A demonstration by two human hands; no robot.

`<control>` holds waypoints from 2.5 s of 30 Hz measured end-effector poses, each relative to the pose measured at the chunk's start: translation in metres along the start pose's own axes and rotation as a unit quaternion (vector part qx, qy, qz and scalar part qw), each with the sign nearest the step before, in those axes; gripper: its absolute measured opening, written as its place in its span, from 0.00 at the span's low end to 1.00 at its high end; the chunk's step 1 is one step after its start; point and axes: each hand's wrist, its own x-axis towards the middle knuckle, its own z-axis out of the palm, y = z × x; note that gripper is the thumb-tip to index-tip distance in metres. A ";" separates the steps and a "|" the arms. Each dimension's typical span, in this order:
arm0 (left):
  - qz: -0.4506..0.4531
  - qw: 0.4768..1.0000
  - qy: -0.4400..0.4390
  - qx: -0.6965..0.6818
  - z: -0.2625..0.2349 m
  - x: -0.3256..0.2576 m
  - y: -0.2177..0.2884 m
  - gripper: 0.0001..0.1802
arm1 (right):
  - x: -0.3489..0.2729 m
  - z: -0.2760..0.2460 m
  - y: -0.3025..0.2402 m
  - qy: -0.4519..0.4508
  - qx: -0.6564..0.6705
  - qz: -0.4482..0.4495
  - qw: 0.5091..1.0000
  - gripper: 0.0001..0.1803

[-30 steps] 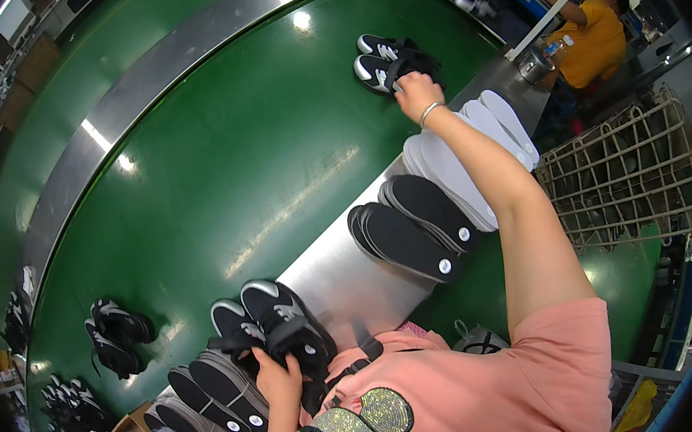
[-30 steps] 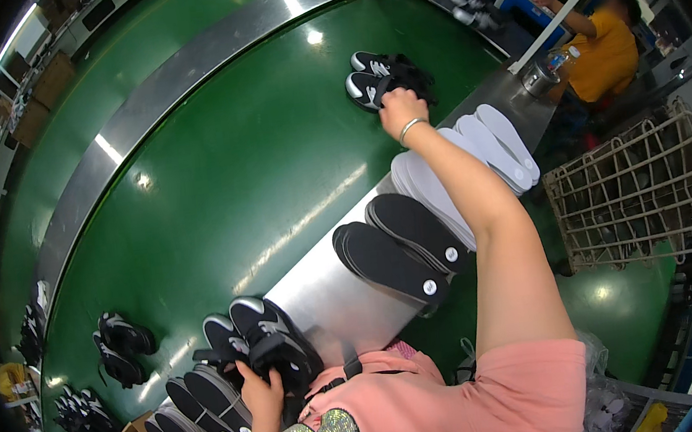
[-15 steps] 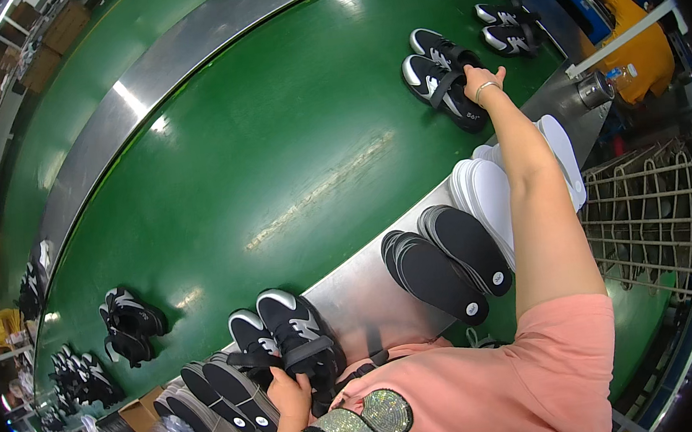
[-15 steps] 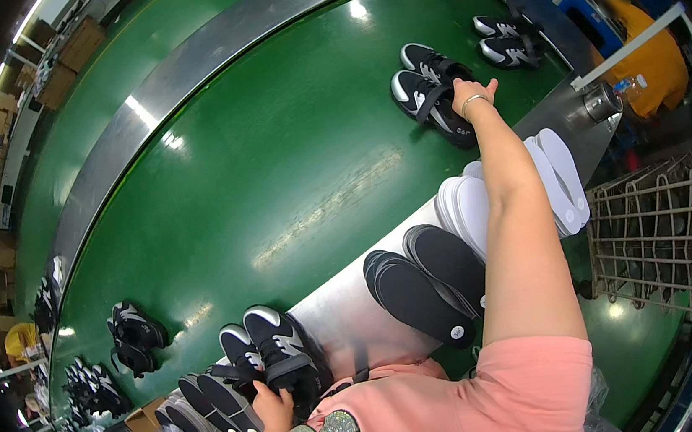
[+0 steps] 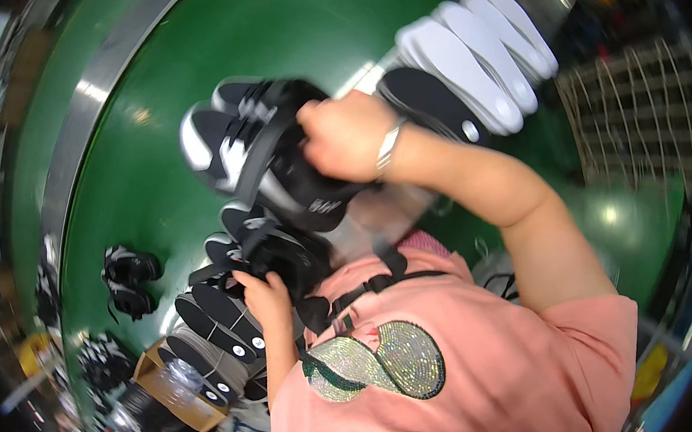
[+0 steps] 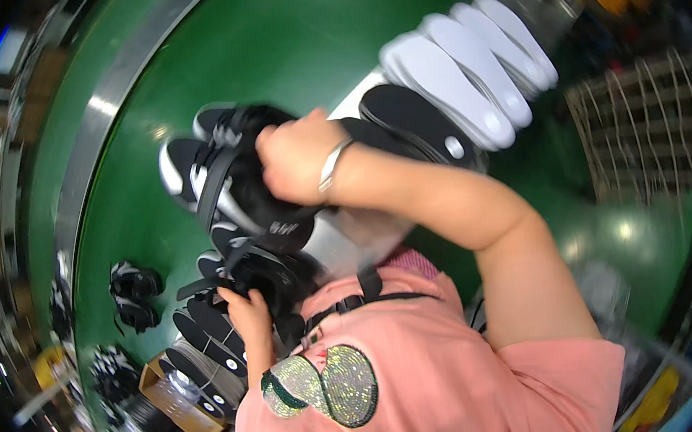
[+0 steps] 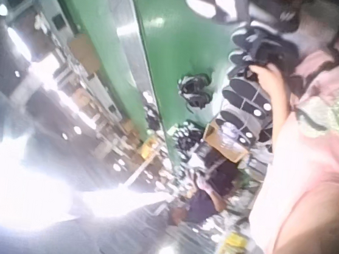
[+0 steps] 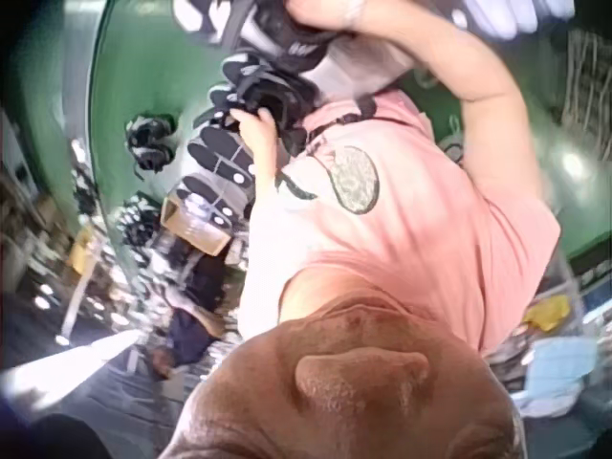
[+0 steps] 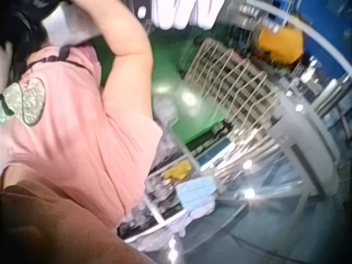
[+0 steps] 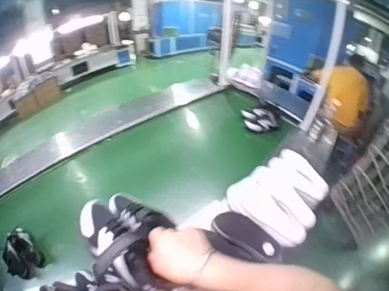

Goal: The person matches black shoe outsoles with corresponding black and white shoe uppers by checking the sizes and placing the components together on a conveyor belt. The person retrieves a stack of outsoles from a plastic bag and organizes them on the workstation.

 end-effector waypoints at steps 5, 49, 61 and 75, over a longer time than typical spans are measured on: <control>0.095 0.994 -0.055 0.004 -0.017 -0.003 0.004 0.35 | -0.084 0.115 -0.019 -0.029 -0.105 0.086 0.990 0.10; -0.053 0.828 -0.538 -0.149 0.605 -0.091 0.154 0.24 | -0.299 0.465 0.516 -0.201 0.162 0.187 0.948 0.11; -0.065 0.877 -0.351 -0.322 0.719 -0.035 0.229 0.41 | -0.181 0.517 0.653 -0.081 0.075 0.217 0.970 0.16; -0.106 0.882 -0.403 -0.222 0.720 -0.004 0.210 0.35 | -0.208 0.528 0.601 -0.179 0.141 0.221 0.948 0.14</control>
